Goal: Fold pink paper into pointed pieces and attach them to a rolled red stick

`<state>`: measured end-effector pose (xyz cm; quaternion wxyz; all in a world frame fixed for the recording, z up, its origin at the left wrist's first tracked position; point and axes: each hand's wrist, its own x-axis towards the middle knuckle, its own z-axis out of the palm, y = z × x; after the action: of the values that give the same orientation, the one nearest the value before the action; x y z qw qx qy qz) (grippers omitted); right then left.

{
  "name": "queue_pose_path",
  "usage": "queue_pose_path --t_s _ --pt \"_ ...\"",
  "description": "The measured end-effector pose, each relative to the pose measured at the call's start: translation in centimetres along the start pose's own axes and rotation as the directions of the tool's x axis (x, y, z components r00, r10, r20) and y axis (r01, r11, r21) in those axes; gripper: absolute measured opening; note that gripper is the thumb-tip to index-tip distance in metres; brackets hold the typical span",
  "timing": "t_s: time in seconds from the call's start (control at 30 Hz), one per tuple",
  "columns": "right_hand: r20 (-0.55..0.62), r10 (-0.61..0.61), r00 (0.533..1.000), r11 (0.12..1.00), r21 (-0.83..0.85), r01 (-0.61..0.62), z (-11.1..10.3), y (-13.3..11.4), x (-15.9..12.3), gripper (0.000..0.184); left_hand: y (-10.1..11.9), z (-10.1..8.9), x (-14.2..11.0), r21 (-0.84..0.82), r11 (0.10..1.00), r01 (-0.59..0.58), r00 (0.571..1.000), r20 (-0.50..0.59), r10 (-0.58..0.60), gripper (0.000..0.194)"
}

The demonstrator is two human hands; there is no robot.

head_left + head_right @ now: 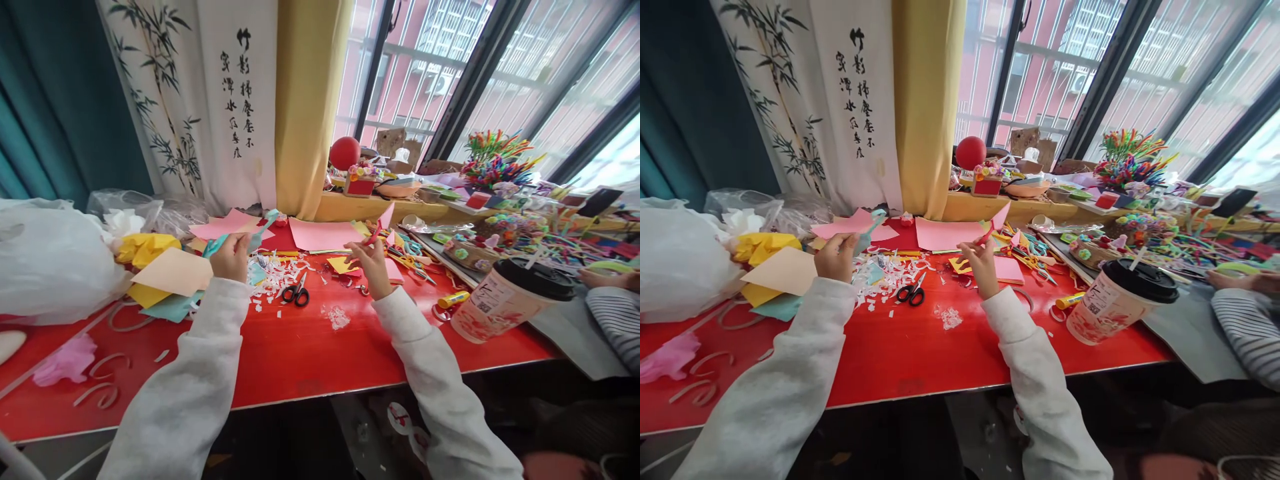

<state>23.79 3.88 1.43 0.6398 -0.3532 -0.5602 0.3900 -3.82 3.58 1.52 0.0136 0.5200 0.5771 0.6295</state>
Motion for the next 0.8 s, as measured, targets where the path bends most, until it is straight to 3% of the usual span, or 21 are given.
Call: queue_pose_path --t_s 0.1,0.2,0.33,0.47,0.63,0.7,0.8 --pt "0.182 0.014 0.983 1.000 0.012 -0.017 2.3 -0.2 -1.3 0.040 1.3 1.3 -1.5 -0.283 0.935 0.212 0.971 0.168 -0.170 0.029" --pt "0.322 0.008 0.947 0.998 0.058 -0.028 4.7 0.5 -2.4 0.041 2.3 3.0 -3.6 -0.450 0.828 0.336 0.919 0.350 -0.183 0.033" --pt "0.238 -0.021 0.971 0.997 0.072 0.004 6.3 1.4 -3.1 0.038 3.7 4.2 -6.2 -0.550 0.731 0.404 0.859 0.502 -0.096 0.033" --pt "0.177 -0.061 0.982 0.998 0.003 0.062 6.1 1.4 -3.1 0.037 4.1 4.0 -6.7 -0.415 0.867 0.275 0.879 0.473 -0.052 0.027" --pt "0.257 -0.035 0.966 0.999 0.004 0.036 5.8 1.0 -2.8 0.033 3.2 3.5 -5.6 -0.419 0.858 0.297 0.875 0.480 -0.069 0.025" --pt "0.248 0.014 0.969 1.000 -0.004 -0.013 5.6 1.1 -2.6 0.029 3.1 3.2 -5.2 -0.377 0.895 0.237 0.908 0.414 -0.066 0.022" --pt "0.129 0.102 0.986 0.994 0.016 -0.104 5.0 1.3 -2.3 0.035 3.4 2.8 -4.8 -0.287 0.951 0.115 0.966 0.256 -0.040 0.017"
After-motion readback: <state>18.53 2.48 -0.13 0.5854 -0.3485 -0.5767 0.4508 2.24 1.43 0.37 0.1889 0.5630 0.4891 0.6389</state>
